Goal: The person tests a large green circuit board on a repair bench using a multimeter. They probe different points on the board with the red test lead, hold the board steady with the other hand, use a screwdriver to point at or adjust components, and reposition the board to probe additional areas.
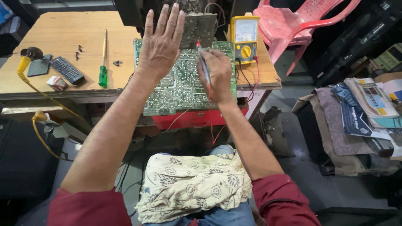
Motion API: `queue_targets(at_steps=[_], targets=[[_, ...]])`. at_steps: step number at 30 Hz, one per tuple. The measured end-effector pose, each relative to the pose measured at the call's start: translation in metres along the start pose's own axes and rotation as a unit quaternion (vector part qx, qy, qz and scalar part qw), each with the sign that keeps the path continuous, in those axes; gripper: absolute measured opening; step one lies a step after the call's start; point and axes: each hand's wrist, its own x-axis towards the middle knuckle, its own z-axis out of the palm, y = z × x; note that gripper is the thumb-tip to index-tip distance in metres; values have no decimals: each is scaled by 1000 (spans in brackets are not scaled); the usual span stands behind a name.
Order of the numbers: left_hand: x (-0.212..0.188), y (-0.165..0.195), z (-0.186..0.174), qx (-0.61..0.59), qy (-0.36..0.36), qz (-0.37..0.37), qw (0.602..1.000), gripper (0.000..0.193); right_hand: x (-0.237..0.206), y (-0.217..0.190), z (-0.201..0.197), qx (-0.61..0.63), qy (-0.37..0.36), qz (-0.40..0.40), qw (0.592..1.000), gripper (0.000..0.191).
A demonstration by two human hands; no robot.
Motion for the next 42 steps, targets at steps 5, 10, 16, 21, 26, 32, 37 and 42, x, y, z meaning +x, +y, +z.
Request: queue_targets(at_steps=[5, 10, 16, 21, 26, 32, 37, 42], targets=[[1, 1, -2, -29, -10, -5, 1000, 88, 1, -3, -2, 0, -6, 0, 1000, 28], [0, 1, -2, -8, -7, -9, 1000, 88, 2, -5, -2, 12, -16, 3, 1000, 27], [6, 5, -8, -25, -20, -9, 999, 93, 4, -1, -10, 15, -19, 10, 1000, 28], [7, 6, -8, -21, -18, -11, 1000, 98, 3, 0, -7, 13, -12, 17, 1000, 27], [5, 4, -6, 4, -14, -10, 1000, 96, 2, 0, -5, 17, -13, 25, 999, 26], [6, 7, -8, -21, -25, -14, 999, 101, 2, 0, -7, 19, -12, 25, 999, 26], [10, 7, -11, -19, -24, -12, 999, 102, 5, 1, -9, 29, -8, 26, 999, 27], [9, 5, -12, -19, -23, -10, 999, 100, 6, -2, -10, 28, -10, 29, 999, 26]])
